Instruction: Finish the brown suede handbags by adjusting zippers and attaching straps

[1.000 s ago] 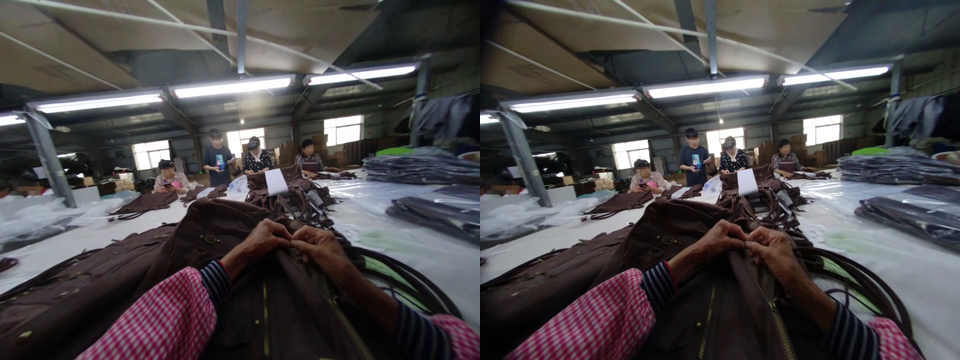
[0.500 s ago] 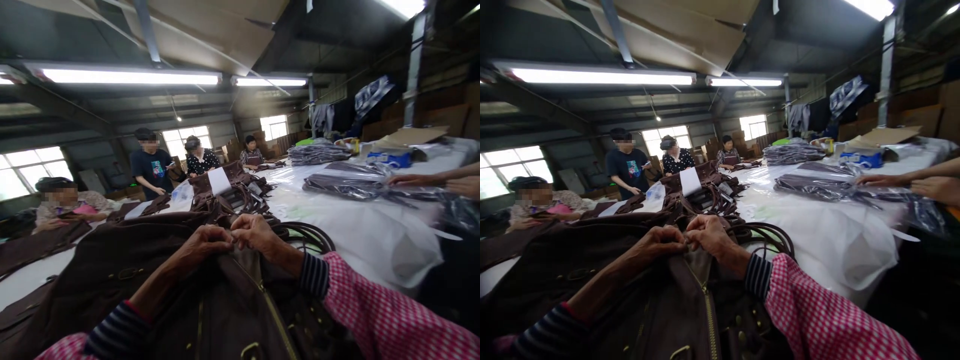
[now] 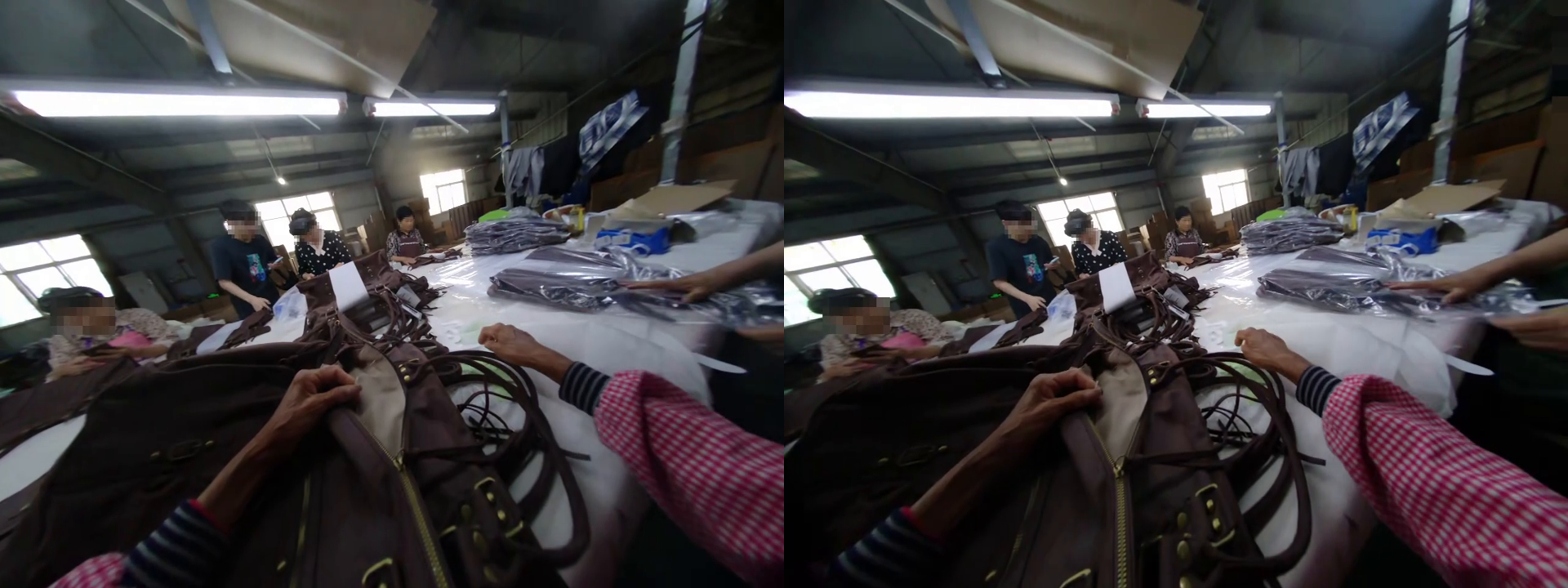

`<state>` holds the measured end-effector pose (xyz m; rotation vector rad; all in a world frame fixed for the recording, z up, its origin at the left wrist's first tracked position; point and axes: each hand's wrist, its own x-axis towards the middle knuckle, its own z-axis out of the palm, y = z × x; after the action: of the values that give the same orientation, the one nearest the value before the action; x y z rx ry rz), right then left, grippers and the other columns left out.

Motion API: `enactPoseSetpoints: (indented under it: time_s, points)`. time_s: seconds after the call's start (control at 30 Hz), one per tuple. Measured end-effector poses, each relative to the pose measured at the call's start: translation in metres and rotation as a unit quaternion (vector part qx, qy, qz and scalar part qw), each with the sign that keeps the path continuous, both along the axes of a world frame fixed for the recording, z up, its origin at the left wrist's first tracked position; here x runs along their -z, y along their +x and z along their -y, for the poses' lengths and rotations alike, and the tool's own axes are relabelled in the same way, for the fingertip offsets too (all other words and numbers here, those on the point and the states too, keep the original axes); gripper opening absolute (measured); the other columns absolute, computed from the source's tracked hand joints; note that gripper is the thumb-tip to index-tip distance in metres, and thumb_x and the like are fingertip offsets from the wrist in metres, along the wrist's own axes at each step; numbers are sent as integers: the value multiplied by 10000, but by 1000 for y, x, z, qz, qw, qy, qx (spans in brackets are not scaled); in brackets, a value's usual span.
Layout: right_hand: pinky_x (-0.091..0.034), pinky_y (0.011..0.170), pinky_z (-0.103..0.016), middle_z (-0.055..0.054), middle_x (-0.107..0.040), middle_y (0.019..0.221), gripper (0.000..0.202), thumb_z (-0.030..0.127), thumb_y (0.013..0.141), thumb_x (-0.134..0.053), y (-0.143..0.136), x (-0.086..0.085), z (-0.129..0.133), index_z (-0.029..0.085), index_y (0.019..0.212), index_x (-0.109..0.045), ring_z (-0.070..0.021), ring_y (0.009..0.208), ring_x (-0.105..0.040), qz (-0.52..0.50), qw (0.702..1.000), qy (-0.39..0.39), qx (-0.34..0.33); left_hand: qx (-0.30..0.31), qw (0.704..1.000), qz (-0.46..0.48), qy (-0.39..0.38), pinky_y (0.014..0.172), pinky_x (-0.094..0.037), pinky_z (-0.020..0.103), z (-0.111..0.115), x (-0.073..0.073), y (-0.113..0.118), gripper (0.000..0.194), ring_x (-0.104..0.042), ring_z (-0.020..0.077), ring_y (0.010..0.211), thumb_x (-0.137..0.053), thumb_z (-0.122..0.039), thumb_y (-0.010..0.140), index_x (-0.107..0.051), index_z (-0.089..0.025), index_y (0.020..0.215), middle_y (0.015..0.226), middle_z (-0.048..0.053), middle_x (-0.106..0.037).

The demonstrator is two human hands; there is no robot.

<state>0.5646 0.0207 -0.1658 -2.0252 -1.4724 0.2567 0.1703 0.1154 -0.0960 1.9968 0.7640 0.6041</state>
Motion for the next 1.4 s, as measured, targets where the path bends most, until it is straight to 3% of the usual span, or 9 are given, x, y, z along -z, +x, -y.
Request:
enactPoseSetpoints:
  time_s: [0.13, 0.37, 0.57, 0.73, 0.83, 0.97, 1.17, 1.3, 1.4]
  points:
    - [-454, 829, -330, -146, -713, 1110, 388, 69, 731, -487, 7, 19, -15, 147, 1006, -749, -248, 933, -651, 8, 999, -38, -4, 1, 1000, -20, 19, 662, -387, 232, -3, 2, -4, 361, -528, 154, 751, -763, -500, 792, -714, -142, 811, 809, 42, -627]
    - [-434, 585, -221, -31, -702, 728, 329, 163, 701, -524, 16, 24, -14, 137, 909, -778, -161, 675, -619, -47, 991, -68, -108, -4, 999, -33, 37, 712, -403, 257, -7, 4, -4, 362, -536, 179, 797, -747, -517, 798, -722, -155, 803, 831, 44, -623]
    - [-418, 634, -231, -68, -705, 834, 308, 150, 651, -619, 18, 39, -19, 113, 926, -752, -158, 727, -597, -28, 997, -29, -71, -3, 999, -39, 32, 723, -392, 259, -9, 4, -5, 369, -531, 171, 808, -751, -522, 802, -722, -154, 816, 848, 39, -619]
    - [-384, 580, -234, -40, -659, 679, 138, 162, 646, -618, 28, 37, -18, 122, 722, -726, -143, 640, -554, -40, 993, -62, -97, 6, 999, -29, 38, 712, -389, 251, -8, 6, -7, 353, -537, 162, 790, -745, -507, 811, -727, -155, 819, 832, 34, -626]
    - [-354, 513, -224, -26, -635, 621, 193, 264, 706, -619, 31, 33, -10, 115, 760, -728, -129, 564, -526, -61, 987, -97, -116, 5, 999, -25, 41, 718, -398, 246, -7, 7, -7, 341, -551, 167, 803, -749, -498, 806, -737, -157, 814, 843, 37, -642]
    - [-402, 546, -222, -49, -685, 725, 309, 367, 802, -562, 19, 31, 1, 110, 883, -714, -146, 624, -580, -50, 988, -93, -110, 7, 998, -19, 59, 743, -411, 254, -8, 7, -5, 330, -562, 180, 820, -745, -492, 806, -752, -162, 826, 854, 44, -655]
    - [-428, 729, -278, -102, -691, 859, 230, 251, 843, -526, 1, 42, 7, 114, 913, -698, -207, 825, -624, 69, 995, -52, -46, -1, 997, -35, 67, 730, -418, 259, -10, 6, -5, 358, -566, 190, 808, -739, -527, 794, -747, -169, 805, 829, 45, -646]
    - [-424, 798, -293, -102, -685, 975, 286, 251, 879, -535, 5, 44, 9, 153, 1106, -678, -224, 918, -629, 125, 990, -55, -22, -7, 997, -54, 59, 730, -423, 247, -12, 6, -6, 380, -558, 192, 818, -733, -560, 787, -738, -180, 810, 848, 44, -643]
    - [-431, 796, -280, -97, -653, 1098, 294, 317, 896, -563, 12, 43, 11, 192, 1137, -675, -209, 914, -642, 149, 987, -60, -17, -25, 996, -71, 57, 700, -431, 243, -13, 3, -6, 411, -548, 202, 818, -746, -590, 751, -732, -181, 791, 863, 51, -630]
